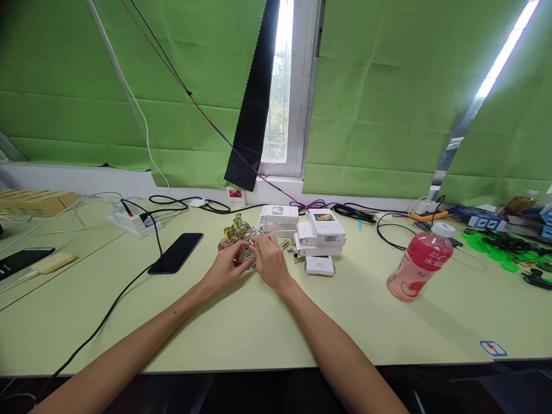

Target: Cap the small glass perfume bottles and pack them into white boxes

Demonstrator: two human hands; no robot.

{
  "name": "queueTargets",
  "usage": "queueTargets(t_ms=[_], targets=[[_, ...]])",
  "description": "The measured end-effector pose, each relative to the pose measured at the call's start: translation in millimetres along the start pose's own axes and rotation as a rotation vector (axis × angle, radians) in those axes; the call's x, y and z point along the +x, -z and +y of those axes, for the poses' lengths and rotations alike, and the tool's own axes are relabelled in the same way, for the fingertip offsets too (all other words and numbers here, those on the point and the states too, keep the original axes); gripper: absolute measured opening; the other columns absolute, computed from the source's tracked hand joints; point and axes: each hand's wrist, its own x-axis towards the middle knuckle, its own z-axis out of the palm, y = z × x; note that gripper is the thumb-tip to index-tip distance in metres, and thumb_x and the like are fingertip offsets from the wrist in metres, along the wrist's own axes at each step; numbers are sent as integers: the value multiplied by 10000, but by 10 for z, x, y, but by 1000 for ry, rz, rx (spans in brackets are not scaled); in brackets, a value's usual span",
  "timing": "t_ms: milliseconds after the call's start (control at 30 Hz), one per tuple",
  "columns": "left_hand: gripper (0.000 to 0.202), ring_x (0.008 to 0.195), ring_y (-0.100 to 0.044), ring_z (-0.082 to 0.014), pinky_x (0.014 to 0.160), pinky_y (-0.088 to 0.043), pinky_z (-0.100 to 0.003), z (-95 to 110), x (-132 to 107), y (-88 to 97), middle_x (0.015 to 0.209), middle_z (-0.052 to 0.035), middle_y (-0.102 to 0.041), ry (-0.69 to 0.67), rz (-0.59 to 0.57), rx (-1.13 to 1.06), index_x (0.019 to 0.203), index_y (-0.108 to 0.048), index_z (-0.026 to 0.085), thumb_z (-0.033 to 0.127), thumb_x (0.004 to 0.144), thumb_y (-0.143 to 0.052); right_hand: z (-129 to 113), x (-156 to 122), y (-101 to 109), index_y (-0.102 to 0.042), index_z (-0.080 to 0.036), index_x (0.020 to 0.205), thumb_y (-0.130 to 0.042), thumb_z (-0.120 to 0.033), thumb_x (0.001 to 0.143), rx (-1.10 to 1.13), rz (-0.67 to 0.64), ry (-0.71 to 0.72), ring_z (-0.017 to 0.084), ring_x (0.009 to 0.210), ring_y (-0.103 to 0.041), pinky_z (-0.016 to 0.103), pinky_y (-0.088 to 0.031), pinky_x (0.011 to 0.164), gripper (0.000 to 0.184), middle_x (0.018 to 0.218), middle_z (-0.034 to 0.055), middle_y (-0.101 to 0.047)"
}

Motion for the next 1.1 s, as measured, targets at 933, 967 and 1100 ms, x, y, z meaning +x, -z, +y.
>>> queueTargets(t_ms=[933,967,1100], targets=[[243,594,-473,-136,589,-350,-258,-12,-5,-13,654,52,-482,-6,17,-4,1075,-607,160,296,875,-626,-59,28,-22,-671,-207,1176,-505,-204,1026,-43,18,-56,257,1003,-563,391,-513,886,223,1032,91,-691],[242,596,-472,-136,590,-351,-259,-9,-4,-13,656,51,-484,-4,17,-4,1070,-606,158,301,876,-625,-56,27,-28,-673,-207,1167,-519,-216,1024,-48,21,-67,258,1000,-563,392,-513,886,211,1025,90,-689],[231,603,-472,-138,585,-349,-259,5,2,-10,665,45,-490,1,12,-6,1050,-609,158,315,880,-617,-61,24,-42,-676,-215,1157,-544,-252,1019,-64,27,-106,258,1004,-564,397,-513,897,195,1024,89,-683]])
